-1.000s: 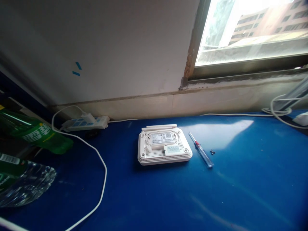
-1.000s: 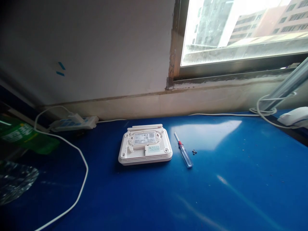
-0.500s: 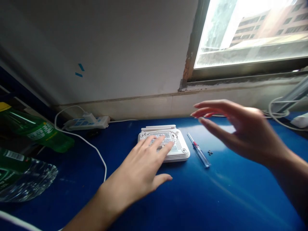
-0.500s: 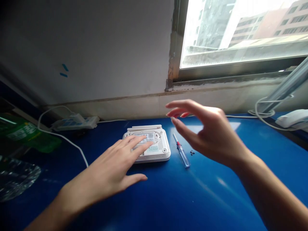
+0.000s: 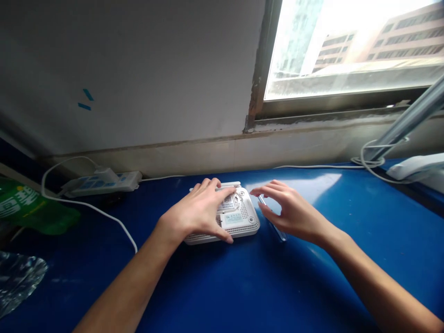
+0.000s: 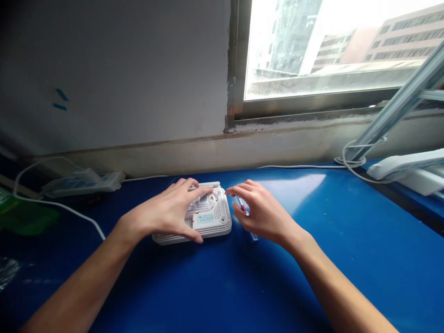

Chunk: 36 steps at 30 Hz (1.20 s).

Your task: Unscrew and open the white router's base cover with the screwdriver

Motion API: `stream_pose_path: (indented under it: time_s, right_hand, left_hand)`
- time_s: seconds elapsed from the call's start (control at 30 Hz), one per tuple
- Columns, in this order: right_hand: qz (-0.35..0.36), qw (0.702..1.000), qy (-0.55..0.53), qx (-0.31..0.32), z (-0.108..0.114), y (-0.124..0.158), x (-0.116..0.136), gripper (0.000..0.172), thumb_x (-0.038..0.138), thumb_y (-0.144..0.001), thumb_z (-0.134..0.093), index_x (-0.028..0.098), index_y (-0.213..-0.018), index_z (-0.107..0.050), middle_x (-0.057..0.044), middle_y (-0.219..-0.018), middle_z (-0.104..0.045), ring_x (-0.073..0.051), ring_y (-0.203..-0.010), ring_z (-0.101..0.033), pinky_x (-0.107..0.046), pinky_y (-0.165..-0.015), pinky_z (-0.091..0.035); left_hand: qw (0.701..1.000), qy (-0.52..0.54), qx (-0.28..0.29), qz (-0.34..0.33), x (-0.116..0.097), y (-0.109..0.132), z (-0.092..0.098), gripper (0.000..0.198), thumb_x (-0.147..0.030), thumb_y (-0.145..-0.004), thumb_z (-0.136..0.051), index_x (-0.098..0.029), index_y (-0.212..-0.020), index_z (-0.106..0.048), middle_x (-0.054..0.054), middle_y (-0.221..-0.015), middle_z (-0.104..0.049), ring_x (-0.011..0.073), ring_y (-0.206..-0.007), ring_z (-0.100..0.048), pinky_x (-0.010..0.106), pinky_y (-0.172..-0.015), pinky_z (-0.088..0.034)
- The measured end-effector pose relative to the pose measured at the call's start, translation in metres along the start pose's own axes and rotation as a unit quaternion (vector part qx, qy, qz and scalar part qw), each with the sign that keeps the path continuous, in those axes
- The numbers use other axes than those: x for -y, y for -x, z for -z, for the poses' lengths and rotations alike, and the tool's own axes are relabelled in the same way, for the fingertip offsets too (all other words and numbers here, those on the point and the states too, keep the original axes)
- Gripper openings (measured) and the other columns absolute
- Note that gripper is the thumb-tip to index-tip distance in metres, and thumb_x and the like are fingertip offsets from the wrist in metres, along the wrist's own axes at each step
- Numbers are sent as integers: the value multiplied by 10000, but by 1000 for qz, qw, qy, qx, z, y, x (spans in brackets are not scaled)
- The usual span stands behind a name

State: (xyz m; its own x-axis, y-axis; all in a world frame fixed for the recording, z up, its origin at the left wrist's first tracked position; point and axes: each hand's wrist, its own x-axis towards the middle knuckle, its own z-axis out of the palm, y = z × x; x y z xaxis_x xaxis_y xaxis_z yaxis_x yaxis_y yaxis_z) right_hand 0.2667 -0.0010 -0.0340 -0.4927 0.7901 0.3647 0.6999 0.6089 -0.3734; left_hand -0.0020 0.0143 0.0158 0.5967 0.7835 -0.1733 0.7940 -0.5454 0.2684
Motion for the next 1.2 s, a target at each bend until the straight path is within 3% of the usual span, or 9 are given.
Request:
stream_pose_path:
  time_s: [0.2, 0.5, 0.6, 0.7, 0.77, 0.87, 1.0, 1.1, 1.2]
  right_hand:
    - [-23, 996, 79, 46, 11, 3, -4, 55, 192, -911, -622, 238, -941, -623, -51, -839, -708, -257, -841, -632, -360, -706, -478]
    - [-107, 987, 91, 78, -6, 2, 2, 132, 188, -823, -693, 249, -873, -586, -8, -754, -720, -200, -625, -625, -314, -586, -373]
    - [-165, 983, -74, 44, -5, -1, 6, 116, 270, -856, -707, 257, -942, -630, 25, -688, -719, -170, -558, -613, -297, -547, -428]
    - [-235, 934, -269, 11, 3, -5, 7, 365, 464, -856, -781, 242, -1127, -680, 3, -695, -750, -195, -596, -682, -303, -559, -543]
    - [-255, 908, -333, -4, 8, -7, 4, 491, 544, -818, -834, 221, -1166, -709, -32, -747, -785, -215, -646, -724, -327, -616, -605]
    - [-259, 891, -369, -56, 12, -9, 1, 448, 558, -768, -898, 204, -1020, -786, -59, -796, -806, -215, -691, -746, -330, -689, -642]
    - [-244, 865, -411, -154, 6, -9, 7, 364, 498, -751, -942, 210, -933, -815, -70, -874, -830, -223, -764, -782, -320, -742, -665]
    - [-237, 851, -423, -203, -3, -10, 19, 330, 465, -769, -942, 210, -936, -817, -71, -860, -833, -231, -790, -798, -326, -774, -677]
    - [-230, 846, -417, -241, -9, -12, 25, 305, 457, -792, -928, 207, -931, -821, -80, -886, -833, -250, -821, -804, -366, -807, -689]
  left_hand:
    - [998, 56, 33, -21, 12, -1, 7, 1280, -549, -589, -992, -424, -1667, -313, 69, -1465, -545, 386, -1348, -544, 474, -1111, -476]
    - [998, 46, 46, 5, 16, 2, 10, 1278, -552, -599, -990, -458, -1668, -295, 58, -1521, -510, 374, -1367, -528, 458, -1127, -459]
    - [998, 58, 23, -1, 19, 2, 6, 1251, -664, -631, -942, -439, -1675, -290, 73, -1543, -491, 377, -1413, -481, 481, -1160, -441]
    - [996, 87, -23, -12, 16, 2, 6, 1088, -789, -704, -833, -399, -1630, -417, 82, -1581, -464, 364, -1436, -464, 462, -1174, -441]
    - [993, 107, -53, -14, 9, 1, 8, 909, -817, -798, -736, -359, -1558, -540, 81, -1563, -498, 335, -1393, -516, 421, -1144, -467]
    - [988, 127, -77, -37, -6, 0, 13, 680, -785, -915, -630, -308, -1395, -701, 75, -1445, -625, 299, -1300, -595, 375, -1056, -506]
    - [979, 165, -96, -75, -26, -3, 12, 477, -642, -977, -655, -232, -1179, -793, 61, -1176, -769, 251, -1064, -699, 302, -831, -511]
    - [973, 180, -137, -51, -32, -6, 7, 309, -453, -1022, -662, -182, -962, -796, 29, -924, -786, 178, -807, -695, 278, -693, -455]
    - [971, 173, -161, -24, -27, -8, 6, 215, -344, -979, -718, -170, -878, -793, 21, -855, -789, 157, -754, -691, 263, -652, -436]
